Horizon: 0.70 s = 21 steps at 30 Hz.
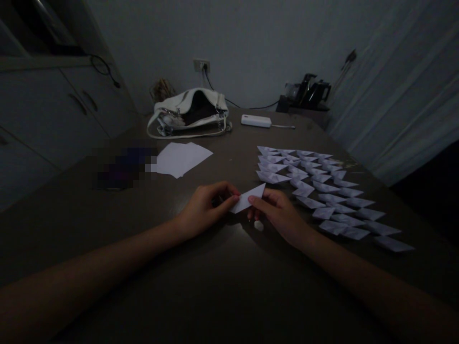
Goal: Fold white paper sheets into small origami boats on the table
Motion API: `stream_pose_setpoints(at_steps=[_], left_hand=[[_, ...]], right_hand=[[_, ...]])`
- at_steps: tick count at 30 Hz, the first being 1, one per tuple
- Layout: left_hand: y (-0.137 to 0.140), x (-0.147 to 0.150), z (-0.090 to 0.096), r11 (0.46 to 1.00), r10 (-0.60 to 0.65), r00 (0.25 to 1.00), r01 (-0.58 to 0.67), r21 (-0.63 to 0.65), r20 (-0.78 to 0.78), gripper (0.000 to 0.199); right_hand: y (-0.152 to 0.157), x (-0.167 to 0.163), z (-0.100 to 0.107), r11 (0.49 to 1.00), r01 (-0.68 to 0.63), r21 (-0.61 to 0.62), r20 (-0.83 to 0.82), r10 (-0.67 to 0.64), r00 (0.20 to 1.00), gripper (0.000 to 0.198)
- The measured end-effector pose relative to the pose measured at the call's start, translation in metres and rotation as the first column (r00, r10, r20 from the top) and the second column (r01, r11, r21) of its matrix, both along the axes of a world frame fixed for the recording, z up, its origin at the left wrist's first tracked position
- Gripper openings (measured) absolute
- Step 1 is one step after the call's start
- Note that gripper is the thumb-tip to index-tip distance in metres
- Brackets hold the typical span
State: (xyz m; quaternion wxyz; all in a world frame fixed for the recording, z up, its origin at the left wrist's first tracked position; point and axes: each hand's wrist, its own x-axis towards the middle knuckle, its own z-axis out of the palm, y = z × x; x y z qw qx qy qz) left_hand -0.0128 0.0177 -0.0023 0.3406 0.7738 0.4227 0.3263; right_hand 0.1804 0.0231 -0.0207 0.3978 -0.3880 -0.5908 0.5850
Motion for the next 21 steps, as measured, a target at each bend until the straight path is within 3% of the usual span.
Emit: stream_pose_setpoints(at_steps=[10, 21], left_hand=[[-0.0021, -0.0003, -0.0013, 0.996, -0.042, 0.999, 0.041, 0.078, 0.011, 0.039], [-0.0017, -0.0016, 0.0002, 0.984, 0.026, 0.997, -0.013, 0.176, -0.069, 0.03]], right_hand=[[-0.0008, -0.0002, 0.0014, 0.997, 0.051, -0.055, -0.096, -0.056, 0.994, 0.02], [-0.0003, 0.0009, 0.0005, 0.991, 0.046, -0.123, -0.167, -0.066, 0.984, 0.028]])
